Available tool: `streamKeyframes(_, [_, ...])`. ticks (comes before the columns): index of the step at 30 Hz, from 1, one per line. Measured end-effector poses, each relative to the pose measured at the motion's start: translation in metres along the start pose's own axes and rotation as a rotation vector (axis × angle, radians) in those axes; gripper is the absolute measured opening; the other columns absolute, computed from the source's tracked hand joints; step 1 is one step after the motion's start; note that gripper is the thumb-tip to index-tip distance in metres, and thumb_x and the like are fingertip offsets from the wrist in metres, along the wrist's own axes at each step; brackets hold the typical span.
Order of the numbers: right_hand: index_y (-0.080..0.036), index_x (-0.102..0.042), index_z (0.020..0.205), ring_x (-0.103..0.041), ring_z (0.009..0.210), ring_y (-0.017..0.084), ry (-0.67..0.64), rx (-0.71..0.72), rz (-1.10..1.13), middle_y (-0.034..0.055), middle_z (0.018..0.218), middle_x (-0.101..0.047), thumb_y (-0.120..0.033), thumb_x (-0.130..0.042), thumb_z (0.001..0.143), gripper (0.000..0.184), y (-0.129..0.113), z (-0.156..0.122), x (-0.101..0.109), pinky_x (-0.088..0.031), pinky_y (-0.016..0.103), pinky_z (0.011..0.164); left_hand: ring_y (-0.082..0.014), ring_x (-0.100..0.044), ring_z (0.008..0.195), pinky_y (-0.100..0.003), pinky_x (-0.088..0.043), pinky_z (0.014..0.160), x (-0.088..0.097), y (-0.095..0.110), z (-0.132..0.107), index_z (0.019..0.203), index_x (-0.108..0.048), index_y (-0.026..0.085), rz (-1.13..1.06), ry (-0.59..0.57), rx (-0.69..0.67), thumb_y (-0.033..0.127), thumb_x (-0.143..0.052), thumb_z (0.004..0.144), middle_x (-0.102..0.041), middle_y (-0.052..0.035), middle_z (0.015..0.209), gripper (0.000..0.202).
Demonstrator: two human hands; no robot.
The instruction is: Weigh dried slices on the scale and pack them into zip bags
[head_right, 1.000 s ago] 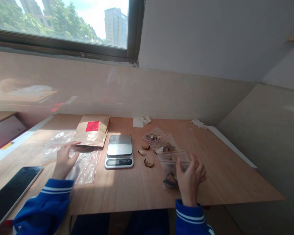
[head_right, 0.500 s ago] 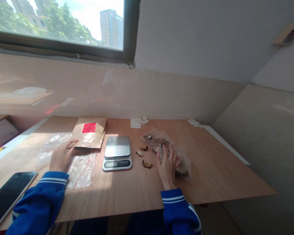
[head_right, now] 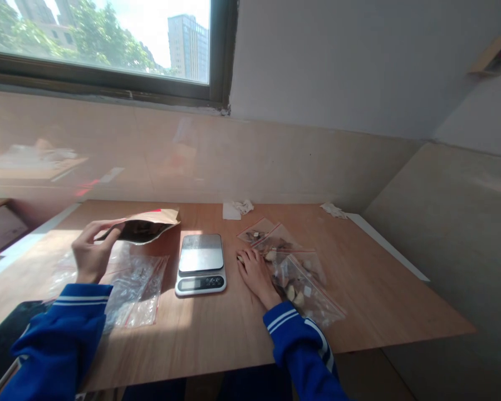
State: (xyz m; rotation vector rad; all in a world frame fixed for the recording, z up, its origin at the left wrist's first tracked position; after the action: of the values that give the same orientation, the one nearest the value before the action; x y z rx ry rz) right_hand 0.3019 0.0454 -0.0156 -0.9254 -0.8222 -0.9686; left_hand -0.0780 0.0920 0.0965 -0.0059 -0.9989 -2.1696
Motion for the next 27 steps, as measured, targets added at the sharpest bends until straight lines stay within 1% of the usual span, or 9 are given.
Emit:
streamKeyframes(5, [-0.019,-0.062,0.109,-0.051,0.100,0.024,0.061,-0.008,0.042,0.0082,0.104,-0.061,-0.030,-0.043,0.092,0.028,0.007,0.002,-0.004,-0.044,0.038,0.090,-0.0181,-0.065,0.090,-0.032,-0.052,0.087,0.004,0.016,-0.001,0.093,-0.068,0.018,-0.259,-0.039,0.104,0.034,-0.065,0.076,-0.069,-0.0035,0.096,0.024])
streamKeyframes(9, [-0.018,-0.063,0.103,-0.054,0.094,0.022,0.133,-0.016,0.110,0.0079,0.097,-0.059,-0.029,-0.045,0.090,0.025,0.017,0.002,-0.012,-0.046,0.036,0.085,-0.0193,-0.066,0.093,-0.035,-0.052,0.090,0.004,0.017,-0.004,0.095,-0.067,0.017,-0.314,0.015,0.130,0.031,-0.067,0.075,-0.070,-0.0047,0.097,0.025])
streamKeyframes(12, [-0.018,-0.064,0.100,-0.057,0.090,0.021,0.210,-0.055,0.210,0.0074,0.093,-0.059,-0.029,-0.046,0.089,0.024,0.013,0.009,-0.009,-0.048,0.034,0.081,-0.0203,-0.066,0.096,-0.037,-0.052,0.092,0.004,0.017,-0.008,0.096,-0.066,0.017,-0.321,0.034,0.122,0.029,-0.068,0.074,-0.071,-0.0057,0.099,0.025])
streamKeyframes(15, [-0.018,-0.065,0.100,-0.059,0.083,0.018,0.277,-0.075,0.346,0.0066,0.093,-0.060,-0.028,-0.047,0.088,0.023,-0.012,0.028,-0.001,-0.048,0.031,0.077,-0.0208,-0.066,0.098,-0.038,-0.052,0.094,0.004,0.019,-0.014,0.091,-0.067,0.017,-0.333,0.006,0.100,0.028,-0.067,0.075,-0.070,-0.0060,0.099,0.019])
streamKeyframes(18, [-0.019,-0.064,0.102,-0.059,0.086,0.017,0.303,-0.017,0.452,0.0057,0.094,-0.061,-0.028,-0.046,0.090,0.022,-0.050,0.058,0.002,-0.047,0.029,0.078,-0.0206,-0.066,0.099,-0.038,-0.051,0.095,0.003,0.021,-0.019,0.090,-0.067,0.017,-0.342,-0.032,0.087,0.027,-0.066,0.076,-0.071,-0.0059,0.099,0.017])
streamKeyframes(20, [-0.019,-0.062,0.105,-0.059,0.088,0.017,0.239,0.039,0.477,0.0054,0.097,-0.062,-0.028,-0.045,0.092,0.023,-0.071,0.076,-0.003,-0.046,0.027,0.078,-0.0201,-0.066,0.098,-0.038,-0.051,0.095,0.003,0.021,-0.022,0.090,-0.067,0.017,-0.341,-0.050,0.083,0.026,-0.066,0.076,-0.071,-0.0056,0.098,0.017])
streamKeyframes(23, [-0.020,-0.065,0.102,-0.058,0.090,0.019,0.108,0.101,0.332,0.0061,0.095,-0.064,-0.029,-0.046,0.092,0.023,-0.089,0.092,-0.016,-0.044,0.030,0.080,-0.0193,-0.067,0.096,-0.037,-0.052,0.094,0.003,0.021,-0.026,0.090,-0.067,0.016,-0.349,-0.069,0.093,0.025,-0.067,0.076,-0.071,-0.0053,0.096,0.017])
streamKeyframes(25, [-0.021,-0.066,0.103,-0.057,0.093,0.022,0.070,0.123,0.190,0.0073,0.095,-0.066,-0.029,-0.048,0.092,0.022,-0.095,0.094,-0.022,-0.042,0.034,0.083,-0.0190,-0.067,0.095,-0.037,-0.052,0.094,0.004,0.021,-0.027,0.089,-0.067,0.016,-0.358,-0.084,0.103,0.025,-0.067,0.075,-0.071,-0.0051,0.096,0.017])
streamKeyframes(27, [-0.023,-0.065,0.109,-0.057,0.095,0.023,0.052,0.158,0.115,0.0079,0.098,-0.068,-0.029,-0.051,0.091,0.024,-0.100,0.091,-0.024,-0.040,0.036,0.086,-0.0191,-0.067,0.095,-0.036,-0.052,0.094,0.004,0.021,-0.028,0.089,-0.067,0.017,-0.366,-0.093,0.111,0.025,-0.067,0.076,-0.071,-0.0049,0.095,0.016])
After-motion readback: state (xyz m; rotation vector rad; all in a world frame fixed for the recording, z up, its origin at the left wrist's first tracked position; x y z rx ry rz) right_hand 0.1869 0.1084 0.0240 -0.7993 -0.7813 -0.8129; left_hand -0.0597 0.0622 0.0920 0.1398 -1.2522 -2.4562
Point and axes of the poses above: each hand's wrist, its own z-axis towards the middle knuckle, its own x-axis out of the back of the hand, y = z × x, the point moved 2 cm from there along z, towards the middle knuckle
